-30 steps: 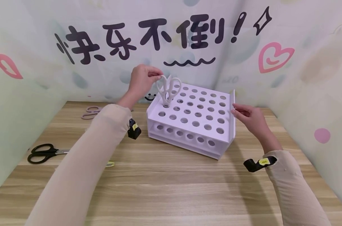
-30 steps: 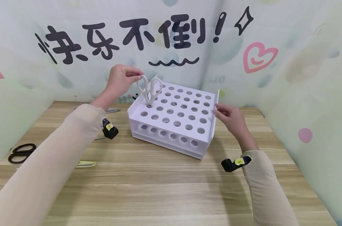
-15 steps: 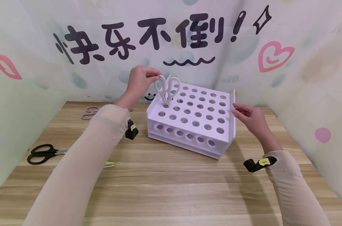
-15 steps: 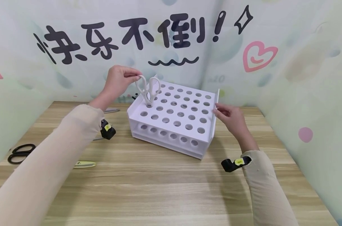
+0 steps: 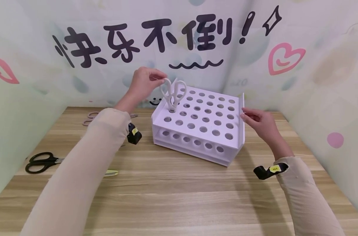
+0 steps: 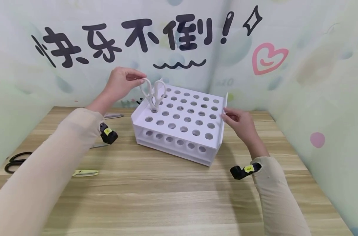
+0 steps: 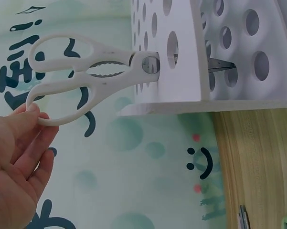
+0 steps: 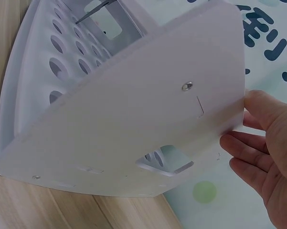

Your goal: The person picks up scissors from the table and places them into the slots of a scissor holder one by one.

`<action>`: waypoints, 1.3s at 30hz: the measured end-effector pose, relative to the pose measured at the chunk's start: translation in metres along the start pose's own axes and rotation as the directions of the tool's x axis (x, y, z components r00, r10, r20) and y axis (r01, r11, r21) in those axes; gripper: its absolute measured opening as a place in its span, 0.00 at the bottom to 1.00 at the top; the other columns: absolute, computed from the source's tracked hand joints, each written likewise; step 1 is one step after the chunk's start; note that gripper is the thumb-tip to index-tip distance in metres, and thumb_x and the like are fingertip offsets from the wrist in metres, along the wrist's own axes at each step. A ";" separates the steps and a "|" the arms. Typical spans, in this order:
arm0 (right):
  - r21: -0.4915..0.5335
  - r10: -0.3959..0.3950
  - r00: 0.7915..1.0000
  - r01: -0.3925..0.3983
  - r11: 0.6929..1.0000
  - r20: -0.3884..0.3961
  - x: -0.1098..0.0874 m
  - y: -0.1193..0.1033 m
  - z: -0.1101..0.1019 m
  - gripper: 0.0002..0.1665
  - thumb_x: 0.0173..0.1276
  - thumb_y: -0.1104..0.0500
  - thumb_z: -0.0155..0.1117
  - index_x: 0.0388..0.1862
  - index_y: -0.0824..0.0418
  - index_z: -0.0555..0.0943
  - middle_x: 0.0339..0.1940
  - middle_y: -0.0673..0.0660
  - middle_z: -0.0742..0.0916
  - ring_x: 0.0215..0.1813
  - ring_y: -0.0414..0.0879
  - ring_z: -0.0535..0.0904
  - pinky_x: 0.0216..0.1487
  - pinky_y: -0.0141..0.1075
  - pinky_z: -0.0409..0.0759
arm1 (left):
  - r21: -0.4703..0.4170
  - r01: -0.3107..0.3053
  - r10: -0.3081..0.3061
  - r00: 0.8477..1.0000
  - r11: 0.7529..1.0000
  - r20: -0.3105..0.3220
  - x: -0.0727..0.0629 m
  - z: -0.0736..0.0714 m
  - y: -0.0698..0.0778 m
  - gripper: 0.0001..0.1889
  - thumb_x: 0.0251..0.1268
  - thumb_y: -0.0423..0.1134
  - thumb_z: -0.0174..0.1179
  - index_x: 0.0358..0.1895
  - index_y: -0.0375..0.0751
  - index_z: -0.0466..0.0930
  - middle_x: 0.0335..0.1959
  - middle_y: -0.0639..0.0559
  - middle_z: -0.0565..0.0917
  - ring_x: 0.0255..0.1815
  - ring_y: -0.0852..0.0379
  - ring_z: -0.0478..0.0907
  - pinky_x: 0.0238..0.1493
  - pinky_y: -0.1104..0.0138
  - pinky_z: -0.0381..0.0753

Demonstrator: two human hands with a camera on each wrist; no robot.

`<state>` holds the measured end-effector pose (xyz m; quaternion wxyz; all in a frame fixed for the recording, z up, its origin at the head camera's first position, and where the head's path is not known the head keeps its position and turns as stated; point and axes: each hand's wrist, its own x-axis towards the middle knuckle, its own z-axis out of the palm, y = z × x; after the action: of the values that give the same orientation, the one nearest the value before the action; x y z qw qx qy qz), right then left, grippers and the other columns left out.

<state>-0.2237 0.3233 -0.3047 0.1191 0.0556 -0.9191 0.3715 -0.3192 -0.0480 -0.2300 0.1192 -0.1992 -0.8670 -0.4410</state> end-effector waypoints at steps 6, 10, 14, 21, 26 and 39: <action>-0.004 -0.018 1.000 0.018 1.000 0.006 0.001 -0.003 0.001 0.27 0.66 0.51 0.59 0.58 0.66 0.74 0.48 0.67 0.81 0.37 0.32 0.76 0.35 0.19 0.73 | -0.012 -0.003 0.003 0.999 1.000 0.033 -0.002 -0.010 -0.001 0.14 0.59 0.31 0.61 0.48 0.35 0.80 0.44 0.42 0.82 0.43 0.52 0.80 0.46 0.69 0.76; 0.001 -0.030 1.000 0.030 1.000 0.008 0.001 -0.005 0.001 0.27 0.66 0.52 0.59 0.58 0.66 0.74 0.48 0.67 0.81 0.37 0.31 0.75 0.34 0.19 0.73 | -0.004 0.008 -0.008 1.000 1.000 0.028 -0.006 -0.020 -0.001 0.14 0.59 0.32 0.61 0.50 0.36 0.80 0.45 0.42 0.82 0.45 0.51 0.79 0.47 0.67 0.76; 0.004 -0.041 0.999 0.041 0.999 0.007 0.001 -0.005 0.002 0.26 0.66 0.52 0.59 0.58 0.67 0.74 0.47 0.67 0.82 0.36 0.28 0.74 0.34 0.18 0.73 | 0.008 0.011 -0.011 1.000 1.000 0.013 -0.011 -0.031 -0.002 0.15 0.60 0.34 0.61 0.50 0.37 0.80 0.46 0.44 0.82 0.45 0.52 0.79 0.47 0.67 0.76; -0.012 -0.025 1.000 0.025 1.000 0.001 0.001 -0.003 0.002 0.27 0.65 0.52 0.59 0.58 0.67 0.74 0.48 0.67 0.81 0.36 0.27 0.74 0.34 0.18 0.73 | -0.011 0.000 0.000 1.000 1.000 -0.030 -0.028 -0.053 0.001 0.14 0.59 0.36 0.61 0.48 0.38 0.81 0.44 0.45 0.83 0.43 0.56 0.80 0.45 0.69 0.77; -0.017 -0.032 0.999 0.032 0.999 -0.002 -0.001 -0.002 0.001 0.27 0.66 0.51 0.59 0.58 0.67 0.74 0.48 0.68 0.81 0.36 0.28 0.74 0.34 0.18 0.72 | -0.032 -0.002 0.001 0.999 0.999 -0.053 -0.043 -0.068 0.006 0.14 0.59 0.38 0.62 0.47 0.38 0.81 0.42 0.47 0.83 0.39 0.62 0.80 0.42 0.72 0.77; -0.003 -0.042 0.999 0.042 0.999 0.003 -0.001 -0.002 0.001 0.27 0.66 0.53 0.59 0.58 0.68 0.73 0.47 0.68 0.81 0.34 0.26 0.73 0.33 0.18 0.72 | -0.024 -0.110 0.106 0.987 0.994 -0.122 -0.083 -0.095 0.018 0.12 0.57 0.36 0.63 0.44 0.35 0.82 0.37 0.50 0.84 0.32 0.67 0.79 0.36 0.78 0.76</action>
<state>-0.2225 0.3211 -0.3049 0.1255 0.0753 -0.9185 0.3673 -0.2342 -0.1350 -0.1934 0.1921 -0.2206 -0.8392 -0.4584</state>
